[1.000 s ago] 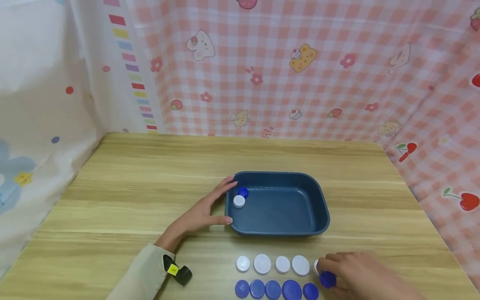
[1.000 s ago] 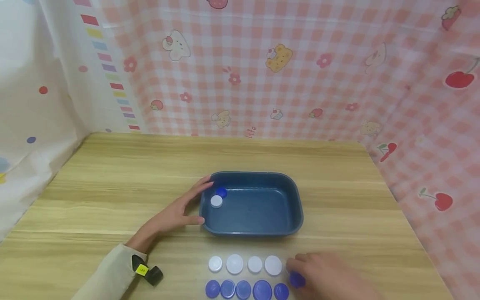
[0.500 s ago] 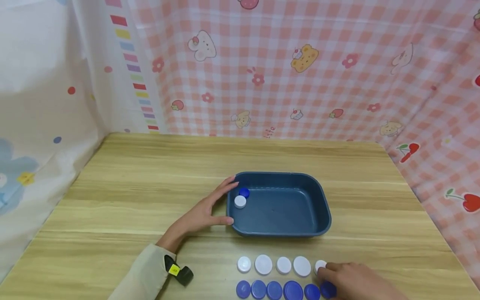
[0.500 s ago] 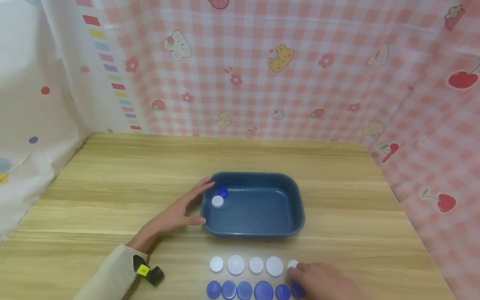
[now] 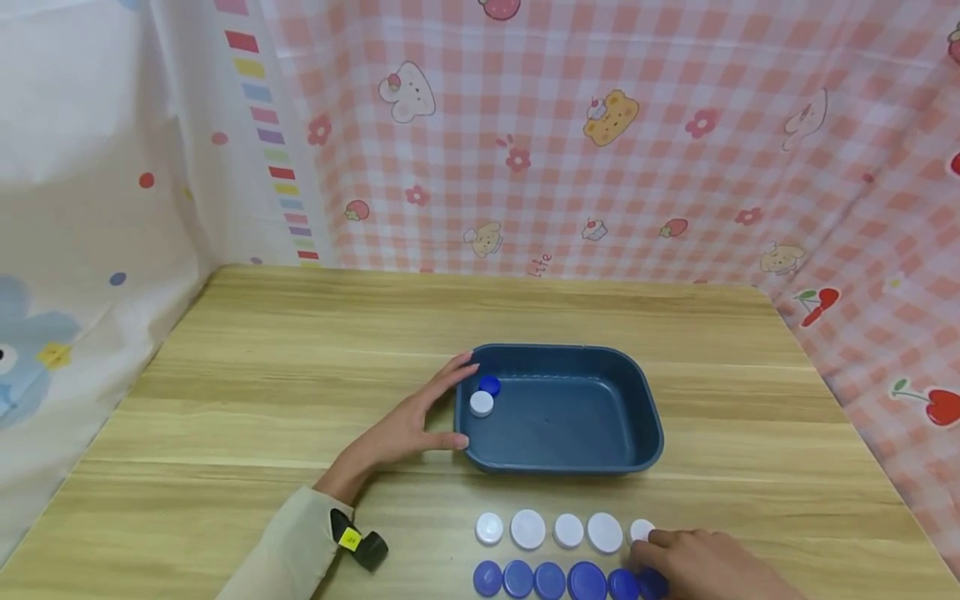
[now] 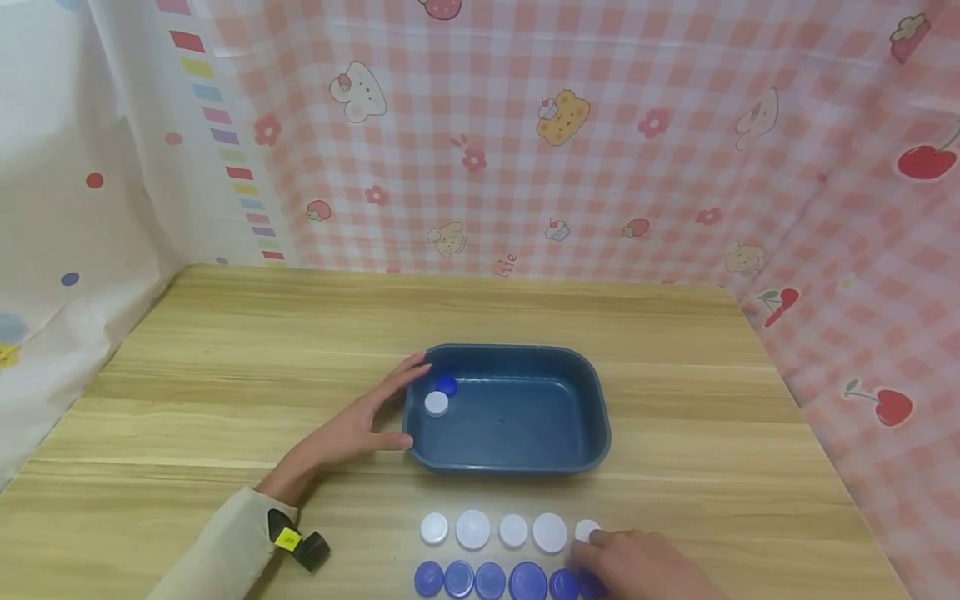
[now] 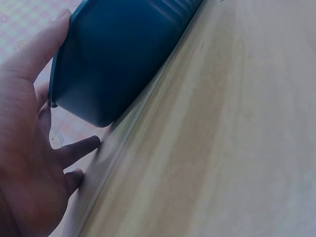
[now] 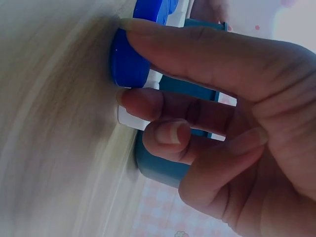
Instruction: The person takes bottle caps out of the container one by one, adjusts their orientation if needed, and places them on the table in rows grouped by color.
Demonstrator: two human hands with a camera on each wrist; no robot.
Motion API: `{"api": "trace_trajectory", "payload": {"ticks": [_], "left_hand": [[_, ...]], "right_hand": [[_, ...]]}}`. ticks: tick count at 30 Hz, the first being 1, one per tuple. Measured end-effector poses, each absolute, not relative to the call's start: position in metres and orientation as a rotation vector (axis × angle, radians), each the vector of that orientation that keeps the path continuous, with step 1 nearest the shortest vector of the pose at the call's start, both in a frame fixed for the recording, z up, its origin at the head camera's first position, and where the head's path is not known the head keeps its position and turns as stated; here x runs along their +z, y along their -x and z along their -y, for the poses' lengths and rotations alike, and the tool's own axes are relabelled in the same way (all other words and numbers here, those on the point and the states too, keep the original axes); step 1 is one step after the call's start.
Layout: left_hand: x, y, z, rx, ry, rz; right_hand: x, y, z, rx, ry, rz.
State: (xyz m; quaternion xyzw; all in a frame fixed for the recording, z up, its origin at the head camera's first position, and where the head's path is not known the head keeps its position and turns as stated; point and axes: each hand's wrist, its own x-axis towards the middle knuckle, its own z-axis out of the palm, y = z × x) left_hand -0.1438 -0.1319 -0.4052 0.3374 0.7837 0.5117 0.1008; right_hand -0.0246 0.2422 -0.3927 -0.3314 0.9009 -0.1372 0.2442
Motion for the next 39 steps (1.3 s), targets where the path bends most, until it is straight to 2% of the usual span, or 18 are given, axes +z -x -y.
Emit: {"api": "trace_trajectory", "payload": {"ticks": [16,22,29,39], "left_hand": [[-0.405,0.144,0.132,1.506,-0.983,-2.32],[-0.405,0.144,0.132,1.504,-0.991,-2.318],[-0.404,0.144,0.132,1.504,-1.008,-2.33],[-0.407,0.145,0.132,1.527,-0.996,-2.307]], "right_hand": [[-0.377,0.024,-0.238,-0.368,0.878,-2.448],[-0.362,0.029,-0.232,-0.3,1.065,-2.492],[-0.333,0.039,-0.215,-0.234,1.087,-2.605],[-0.313,0.069,-0.188,-0.245,1.439,-2.728]]}}
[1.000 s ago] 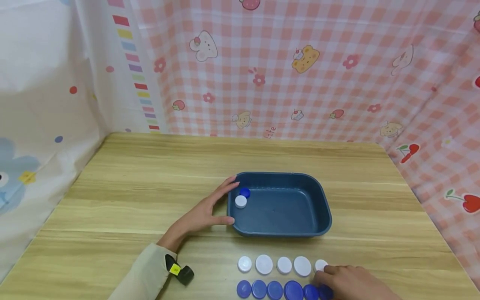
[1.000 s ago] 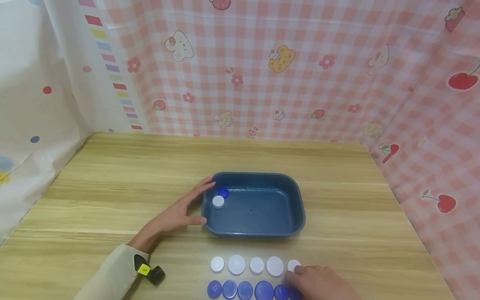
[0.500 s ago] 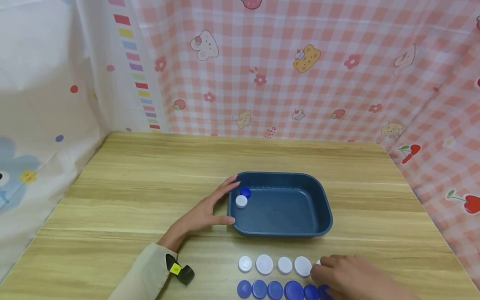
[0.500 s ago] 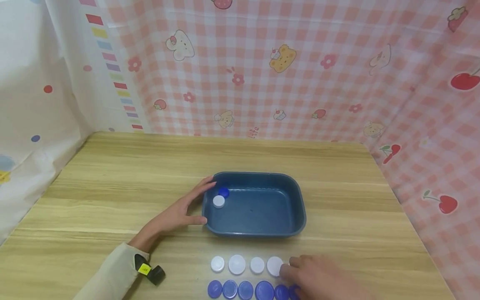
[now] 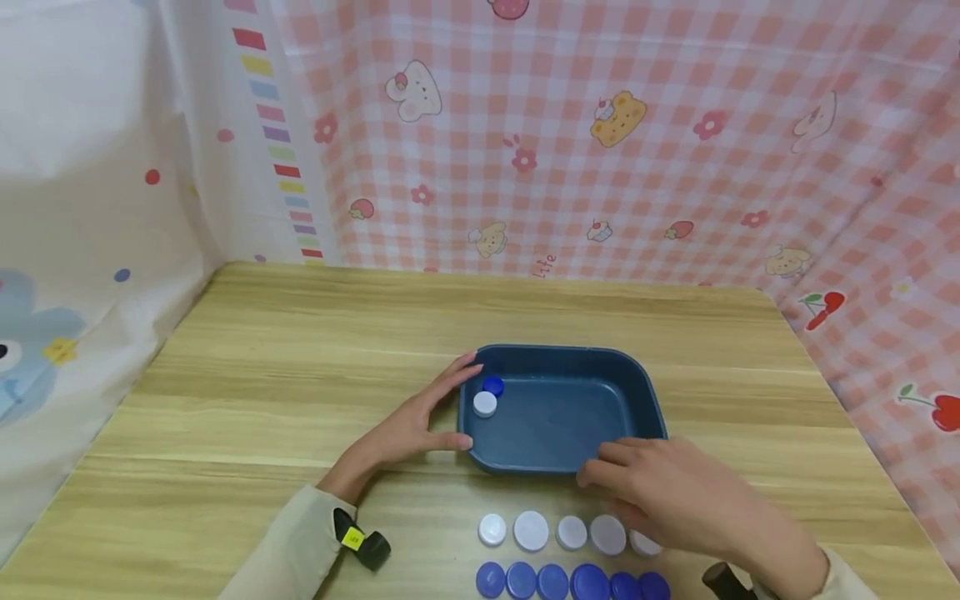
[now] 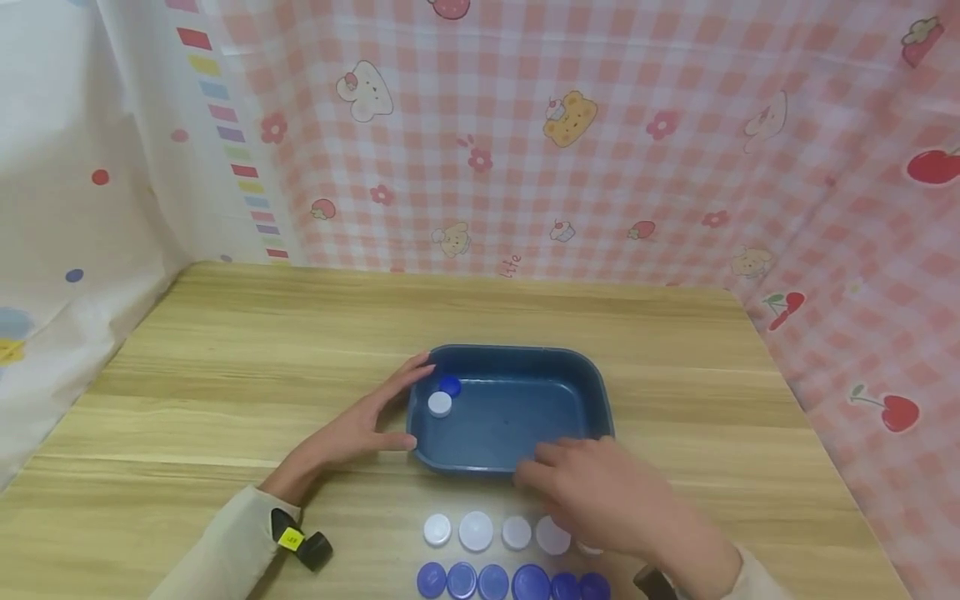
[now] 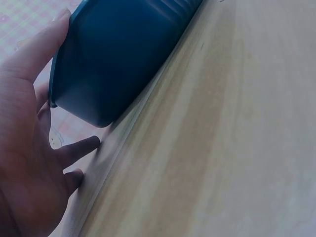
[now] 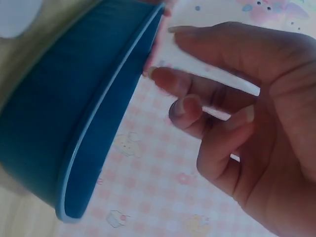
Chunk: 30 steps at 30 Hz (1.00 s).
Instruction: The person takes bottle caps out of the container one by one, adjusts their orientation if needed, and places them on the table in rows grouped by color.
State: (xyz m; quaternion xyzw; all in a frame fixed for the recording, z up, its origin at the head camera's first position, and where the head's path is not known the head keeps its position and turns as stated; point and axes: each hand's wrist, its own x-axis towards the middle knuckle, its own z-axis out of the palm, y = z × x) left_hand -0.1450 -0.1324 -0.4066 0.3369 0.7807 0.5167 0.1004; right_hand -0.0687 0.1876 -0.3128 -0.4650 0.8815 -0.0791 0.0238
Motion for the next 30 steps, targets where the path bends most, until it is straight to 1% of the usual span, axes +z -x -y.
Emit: {"api": "trace_trajectory", "payload": {"ticks": [10,23,26,30], "left_hand": [[-0.407,0.144,0.132,1.516,-1.003,-2.321],[-0.401,0.145,0.136,1.503,-0.982,-2.326],[-0.404,0.146,0.136,1.505,-0.994,-2.323],[-0.419,0.151,0.135,1.496,-1.006,-2.335]], "right_hand": [[-0.314,0.113,-0.177,-0.216,1.367,-2.693],[-0.307,0.147,-0.149,-0.139,1.389,-2.626],[-0.31,0.154,-0.14,-0.111,1.385,-2.592],[-0.314,0.162,-0.13,-0.049,1.355,-2.55]]}}
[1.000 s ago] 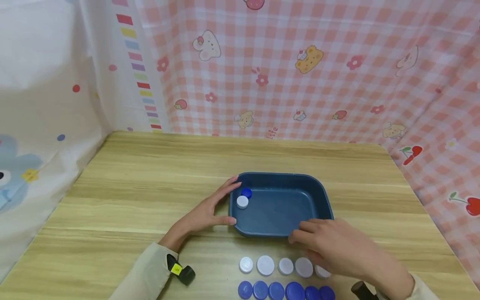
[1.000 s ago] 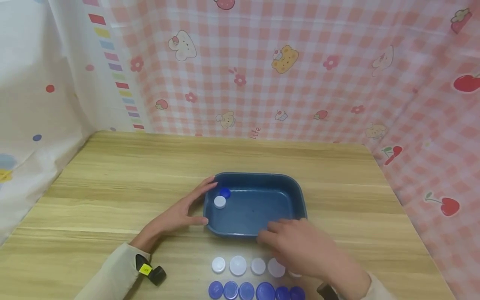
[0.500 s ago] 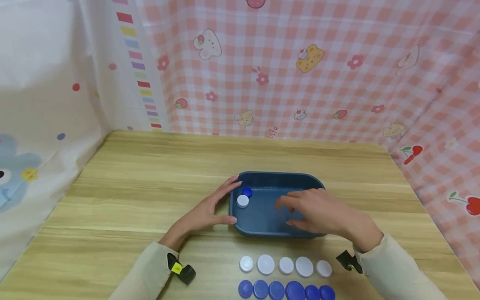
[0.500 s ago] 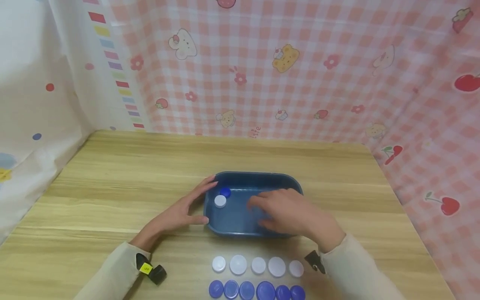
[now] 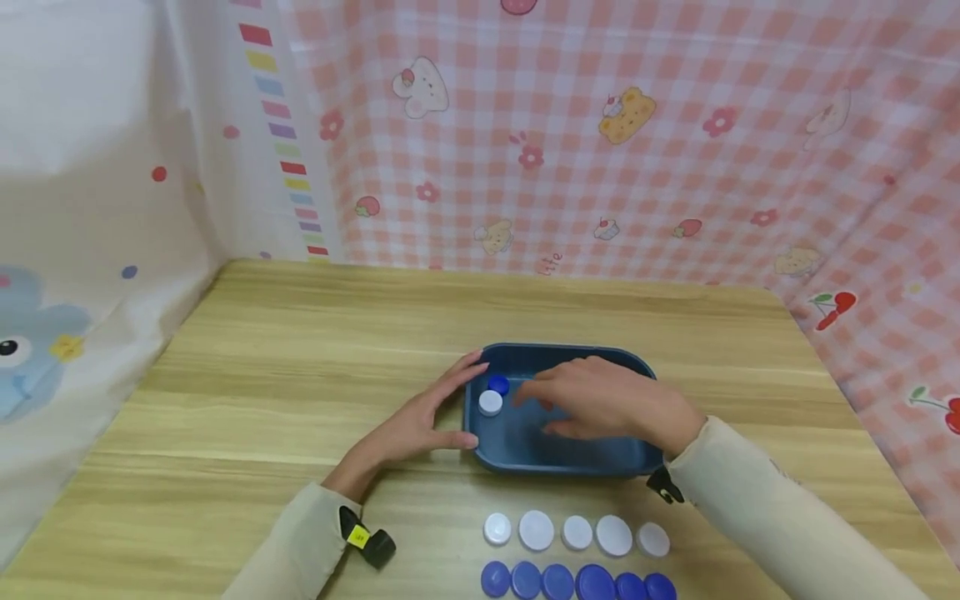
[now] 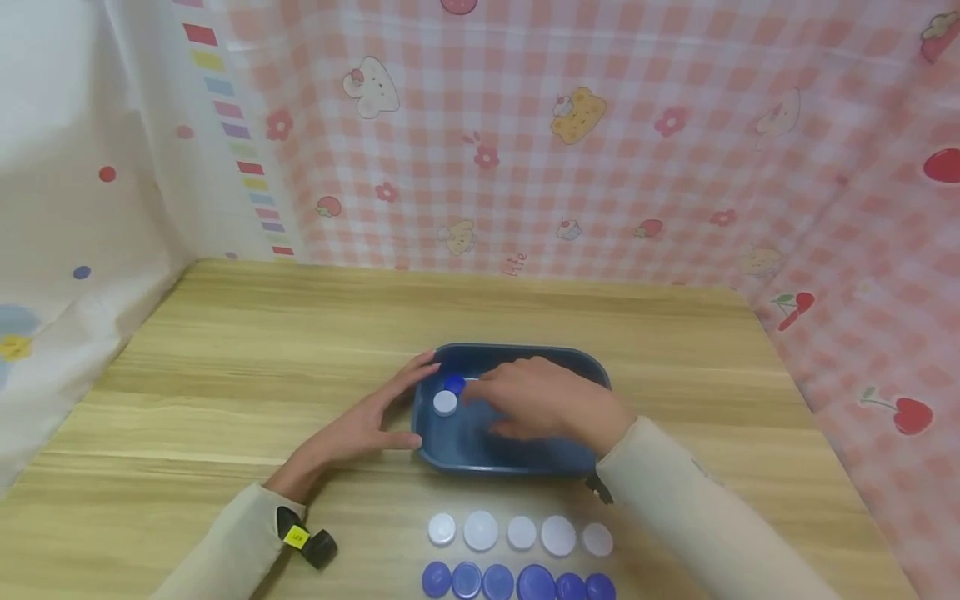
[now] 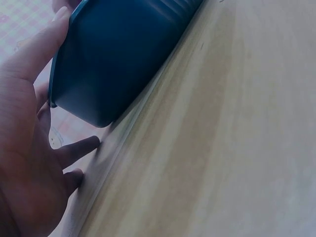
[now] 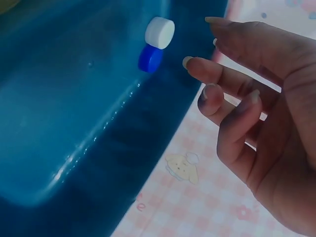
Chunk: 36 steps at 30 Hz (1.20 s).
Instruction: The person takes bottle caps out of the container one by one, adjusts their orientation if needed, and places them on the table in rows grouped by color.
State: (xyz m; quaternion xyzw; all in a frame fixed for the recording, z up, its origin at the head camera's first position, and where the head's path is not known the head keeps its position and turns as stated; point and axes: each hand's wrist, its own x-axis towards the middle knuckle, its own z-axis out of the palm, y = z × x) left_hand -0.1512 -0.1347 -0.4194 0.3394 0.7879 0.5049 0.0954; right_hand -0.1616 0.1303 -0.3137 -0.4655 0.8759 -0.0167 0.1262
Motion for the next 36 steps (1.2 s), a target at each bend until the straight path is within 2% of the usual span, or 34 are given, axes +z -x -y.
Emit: {"api": "trace_trajectory", "payload": {"ticks": [8,22,36], "left_hand": [[-0.438,0.161,0.134,1.486,-0.993,-2.354],[-0.438,0.161,0.137,1.464,-0.978,-2.371],[-0.44,0.16,0.139,1.495,-0.995,-2.344]], "right_hand": [[-0.317,0.175,-0.115,-0.01,1.316,-2.488],[-0.334,0.196,-0.087,0.127,1.228,-2.406],[-0.345,0.204,-0.081,0.128,1.18,-2.38]]}}
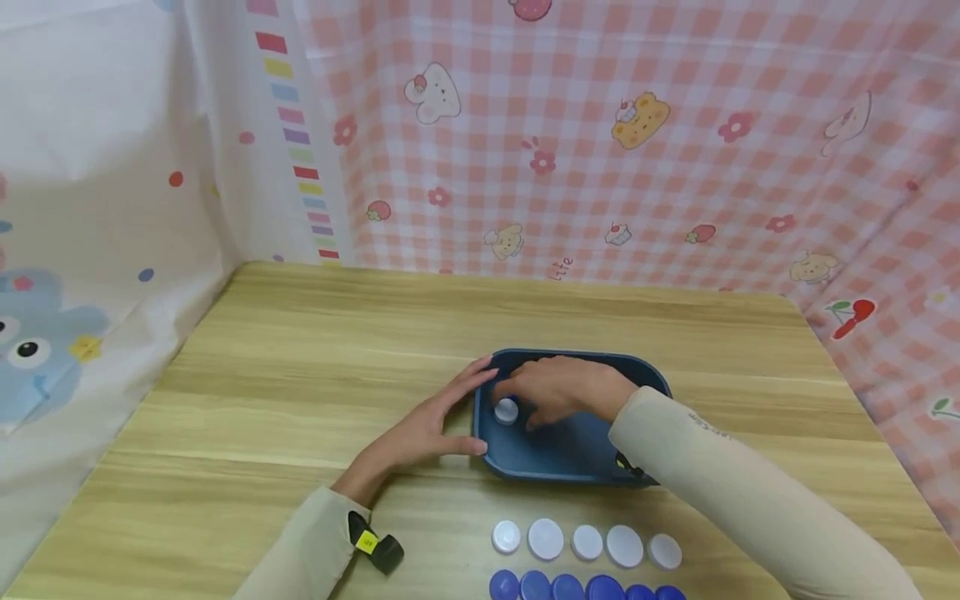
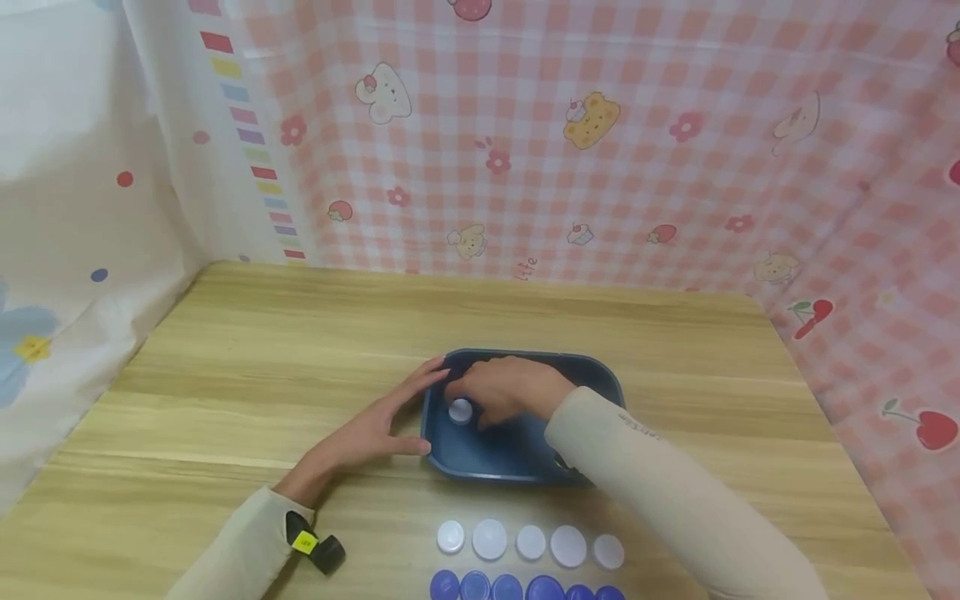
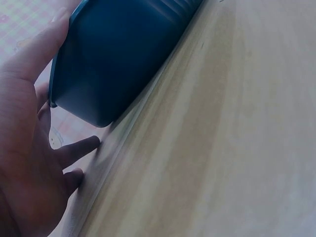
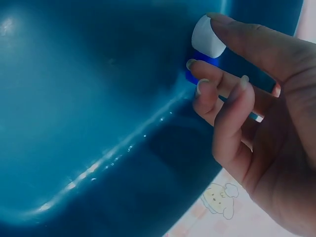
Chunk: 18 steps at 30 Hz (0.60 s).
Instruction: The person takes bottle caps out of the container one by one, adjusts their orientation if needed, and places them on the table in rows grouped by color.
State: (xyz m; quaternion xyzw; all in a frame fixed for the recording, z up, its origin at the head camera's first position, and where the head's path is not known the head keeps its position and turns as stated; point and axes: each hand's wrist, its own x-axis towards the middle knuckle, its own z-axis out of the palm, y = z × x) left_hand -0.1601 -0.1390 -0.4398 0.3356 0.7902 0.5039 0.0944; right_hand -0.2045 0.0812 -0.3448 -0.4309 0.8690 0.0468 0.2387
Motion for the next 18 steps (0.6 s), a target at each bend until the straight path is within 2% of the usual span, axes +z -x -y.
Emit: {"api": "trace_trajectory", "payload": {"ticks": [4,11,18], "left_hand": [[-0.437,0.157,0.139,1.51,-0.993,-2.333],[-0.405,0.144,0.136,1.515,-0.981,-2.303],[-0.433,0.156,0.136,1.486,-0.992,-2.358]], "right_hand": [[-0.348,0.206,-0.081,0.112,1.191,-2.366],[-0.353,0.208,-0.08,0.085,1.225,-2.341],[-0.356,0.206,-0.08,0.097,1.191,-2.346]]}}
